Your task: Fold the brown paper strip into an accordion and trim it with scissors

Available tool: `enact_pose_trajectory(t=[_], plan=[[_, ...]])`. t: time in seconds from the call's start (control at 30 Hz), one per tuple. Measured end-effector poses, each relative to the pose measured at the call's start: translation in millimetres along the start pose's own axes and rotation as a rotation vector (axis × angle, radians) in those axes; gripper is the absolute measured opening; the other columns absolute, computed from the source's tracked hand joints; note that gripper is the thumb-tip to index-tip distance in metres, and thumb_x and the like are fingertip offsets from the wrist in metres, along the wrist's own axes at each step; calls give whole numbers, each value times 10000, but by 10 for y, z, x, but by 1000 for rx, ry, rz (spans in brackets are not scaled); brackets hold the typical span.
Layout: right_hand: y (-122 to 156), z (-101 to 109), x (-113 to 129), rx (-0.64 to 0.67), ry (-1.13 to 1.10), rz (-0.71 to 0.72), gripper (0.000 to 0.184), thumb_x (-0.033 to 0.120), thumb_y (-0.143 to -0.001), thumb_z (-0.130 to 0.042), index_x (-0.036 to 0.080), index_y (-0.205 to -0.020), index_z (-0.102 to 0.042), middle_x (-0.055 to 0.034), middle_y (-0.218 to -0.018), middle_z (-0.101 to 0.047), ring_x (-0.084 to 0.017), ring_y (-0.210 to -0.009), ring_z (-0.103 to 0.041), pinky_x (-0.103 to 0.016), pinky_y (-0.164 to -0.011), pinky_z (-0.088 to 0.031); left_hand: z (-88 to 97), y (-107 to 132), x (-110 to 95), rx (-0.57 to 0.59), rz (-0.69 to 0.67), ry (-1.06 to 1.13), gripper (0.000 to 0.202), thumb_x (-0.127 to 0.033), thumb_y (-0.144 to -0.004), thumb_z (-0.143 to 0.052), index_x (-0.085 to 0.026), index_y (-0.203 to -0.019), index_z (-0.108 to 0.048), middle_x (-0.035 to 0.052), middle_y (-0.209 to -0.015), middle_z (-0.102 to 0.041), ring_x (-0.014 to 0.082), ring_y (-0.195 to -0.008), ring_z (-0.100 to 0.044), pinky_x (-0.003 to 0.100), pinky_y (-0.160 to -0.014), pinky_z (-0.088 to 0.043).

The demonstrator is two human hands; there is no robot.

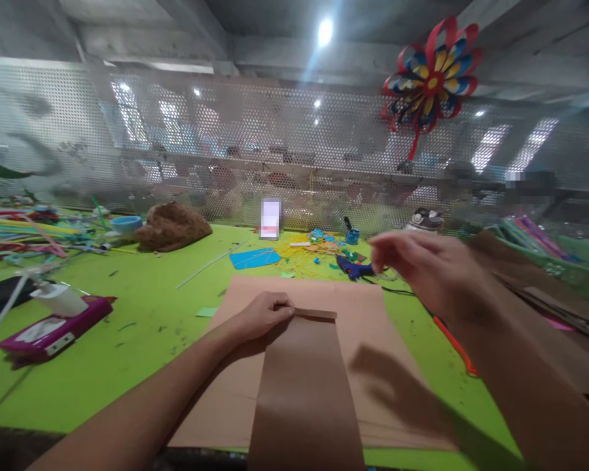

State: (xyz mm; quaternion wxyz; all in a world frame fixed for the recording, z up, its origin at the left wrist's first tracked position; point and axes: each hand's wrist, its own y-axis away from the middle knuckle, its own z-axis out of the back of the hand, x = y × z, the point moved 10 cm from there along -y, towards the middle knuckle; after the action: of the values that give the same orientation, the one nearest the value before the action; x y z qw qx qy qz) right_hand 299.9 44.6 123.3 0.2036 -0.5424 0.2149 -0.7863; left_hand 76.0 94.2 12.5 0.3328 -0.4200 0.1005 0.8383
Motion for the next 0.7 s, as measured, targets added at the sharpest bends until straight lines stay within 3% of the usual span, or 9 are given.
enact_pose_trajectory(t=[0.13, 0.23, 0.33, 0.4, 0.53, 0.7], plan=[[-743, -91, -873, 77, 560, -241, 397, 402, -885, -389, 108, -920, -652, -67, -760, -656, -158, -680, -603, -263, -592, -474, 7, 18, 15, -9, 14, 11, 231, -324, -768, -463, -131, -694, -566, 23, -694, -544, 129, -670, -476, 225, -631, -365], [-1060, -257, -1410, 205, 729, -299, 297, 334, -847, -502, 86, -798, -658, -61, -742, -649, -175, -722, -593, -262, -628, -467, 7, 30, 57, -11, 49, 23, 219, -310, -755, -460, -129, -698, -568, 15, -677, -533, 123, -651, -465, 215, -607, -362], [-1177, -416, -1841, 369, 879, -356, 265, 322, -868, -540, 127, -1040, -589, -59, -1044, -599, -186, -875, -590, -340, -738, -501, 12, 34, 61, -25, 41, 28, 201, -280, -749, -446, -126, -703, -567, 14, -685, -529, 121, -655, -462, 213, -609, -361], [-1215, -485, -2068, 465, 962, -388, 291, 323, -873, -535, 148, -1104, -566, -60, -1140, -561, -212, -942, -575, -365, -777, -502, 16, 35, 77, -36, 45, 35, 184, -261, -745, -442, -127, -697, -559, 11, -686, -525, 118, -658, -460, 209, -609, -360], [-1271, -532, -2404, 612, 1121, -430, 302, 312, -879, -530, 149, -1132, -543, -74, -1141, -557, -206, -957, -574, -387, -795, -497, 7, 36, 124, -37, 60, 73, 155, -243, -743, -448, -132, -680, -538, -2, -673, -500, 108, -648, -443, 200, -596, -356], [-1273, -500, -2583, 707, 1274, -436, 302, 305, -879, -533, 147, -1136, -537, -89, -1140, -555, -198, -963, -573, -385, -807, -492, 13, 34, 128, -38, 49, 87, 159, -242, -758, -449, -132, -678, -532, -7, -673, -489, 104, -643, -437, 197, -591, -350]])
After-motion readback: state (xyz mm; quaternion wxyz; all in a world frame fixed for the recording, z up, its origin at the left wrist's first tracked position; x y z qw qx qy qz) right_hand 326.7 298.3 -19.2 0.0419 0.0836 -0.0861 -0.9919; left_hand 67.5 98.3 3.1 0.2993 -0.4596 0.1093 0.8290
